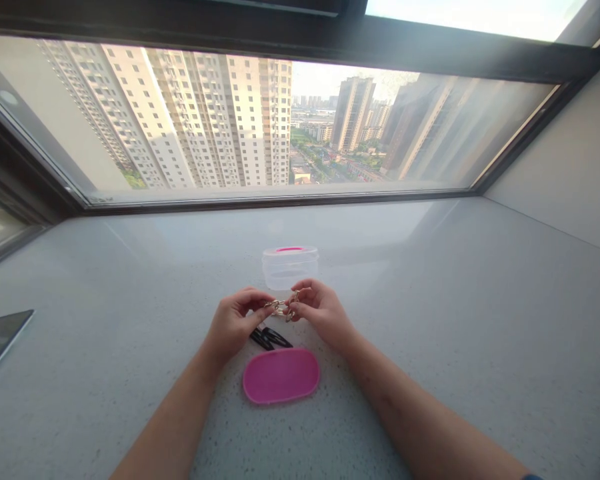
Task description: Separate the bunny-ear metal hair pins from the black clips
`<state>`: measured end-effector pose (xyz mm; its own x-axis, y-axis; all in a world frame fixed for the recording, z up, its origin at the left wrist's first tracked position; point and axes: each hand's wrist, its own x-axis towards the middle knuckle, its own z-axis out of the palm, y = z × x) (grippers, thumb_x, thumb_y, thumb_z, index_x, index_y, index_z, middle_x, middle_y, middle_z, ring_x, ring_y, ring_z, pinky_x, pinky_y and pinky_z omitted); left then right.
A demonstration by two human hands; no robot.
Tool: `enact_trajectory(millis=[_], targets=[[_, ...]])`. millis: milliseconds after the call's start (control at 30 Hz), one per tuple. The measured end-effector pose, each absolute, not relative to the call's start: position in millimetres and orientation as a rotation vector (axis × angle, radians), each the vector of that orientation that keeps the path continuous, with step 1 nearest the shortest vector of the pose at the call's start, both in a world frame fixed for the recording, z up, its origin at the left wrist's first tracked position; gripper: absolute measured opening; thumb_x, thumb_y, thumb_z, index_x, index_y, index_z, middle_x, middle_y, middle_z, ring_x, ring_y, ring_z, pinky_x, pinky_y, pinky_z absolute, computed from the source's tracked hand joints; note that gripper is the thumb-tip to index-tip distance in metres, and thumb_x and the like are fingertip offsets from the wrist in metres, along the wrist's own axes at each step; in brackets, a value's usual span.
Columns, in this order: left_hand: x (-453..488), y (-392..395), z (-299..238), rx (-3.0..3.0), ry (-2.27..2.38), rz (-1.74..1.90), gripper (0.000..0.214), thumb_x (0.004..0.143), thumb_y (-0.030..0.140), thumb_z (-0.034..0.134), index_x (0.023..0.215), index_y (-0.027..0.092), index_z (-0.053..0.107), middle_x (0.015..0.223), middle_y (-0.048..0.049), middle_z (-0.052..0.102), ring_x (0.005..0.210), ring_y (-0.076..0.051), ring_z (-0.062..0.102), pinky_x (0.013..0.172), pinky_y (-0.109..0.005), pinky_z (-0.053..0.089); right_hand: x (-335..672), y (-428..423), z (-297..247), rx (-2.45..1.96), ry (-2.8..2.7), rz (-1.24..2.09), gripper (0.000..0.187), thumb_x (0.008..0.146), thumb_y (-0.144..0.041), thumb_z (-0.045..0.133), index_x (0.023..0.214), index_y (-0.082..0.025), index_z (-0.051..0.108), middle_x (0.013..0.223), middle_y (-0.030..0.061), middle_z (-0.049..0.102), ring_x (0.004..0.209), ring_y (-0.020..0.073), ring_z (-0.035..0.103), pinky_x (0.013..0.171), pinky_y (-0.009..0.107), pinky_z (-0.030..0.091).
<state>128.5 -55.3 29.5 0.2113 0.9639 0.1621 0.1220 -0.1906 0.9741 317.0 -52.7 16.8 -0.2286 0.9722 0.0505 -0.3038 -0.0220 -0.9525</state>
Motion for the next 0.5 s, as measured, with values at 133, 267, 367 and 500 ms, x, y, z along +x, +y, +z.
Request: enact_trajectory(millis=[133,267,367,500], targets=[[129.3,-55.9,33.2,1.533,1.047,1.145,0.012,0.075,0.024,0.071,0.083,0.015,0.073,0.086,-0.0071,0.066,0.078,-0.019,0.063,0.068,-0.028,0.051,319.1,-52.3,19.9,-0.861,-1.090,1.512,0.035,0.066,-0.031,0.078,0.088,-0.018,0.054,0.070,0.0019,0.070,0.068,0.0185,0.068,0.058,0.029,0.052],[129.9,-57.6,34.6,1.347,1.061,1.156,0.015,0.070,0.024,0.075,0.081,0.015,0.071,0.072,-0.0032,0.069,0.066,-0.016,0.062,0.060,-0.025,0.049,319.9,-50.6,19.9,-0.866,-1.064,1.515,0.037,0.064,-0.034,0.080,0.083,-0.019,0.052,0.065,0.0003,0.069,0.060,0.0161,0.065,0.051,0.024,0.047],[130.0,-58.6,35.2,1.265,1.060,1.153,0.015,0.069,0.023,0.077,0.079,0.015,0.070,0.064,-0.0003,0.069,0.060,-0.014,0.062,0.057,-0.023,0.048,319.8,-50.1,18.4,-0.854,-1.066,1.549,0.035,0.067,-0.037,0.078,0.079,-0.019,0.049,0.061,-0.0010,0.067,0.050,0.0128,0.061,0.044,0.020,0.038],[130.6,-59.3,35.6,1.226,1.051,1.154,0.015,0.068,0.019,0.077,0.078,0.015,0.067,0.068,-0.0006,0.071,0.062,-0.013,0.064,0.060,-0.023,0.049,320.3,-51.4,17.0,-0.887,-1.057,1.577,0.032,0.071,-0.037,0.075,0.076,-0.019,0.049,0.058,-0.0023,0.064,0.045,0.0093,0.053,0.043,0.019,0.031]])
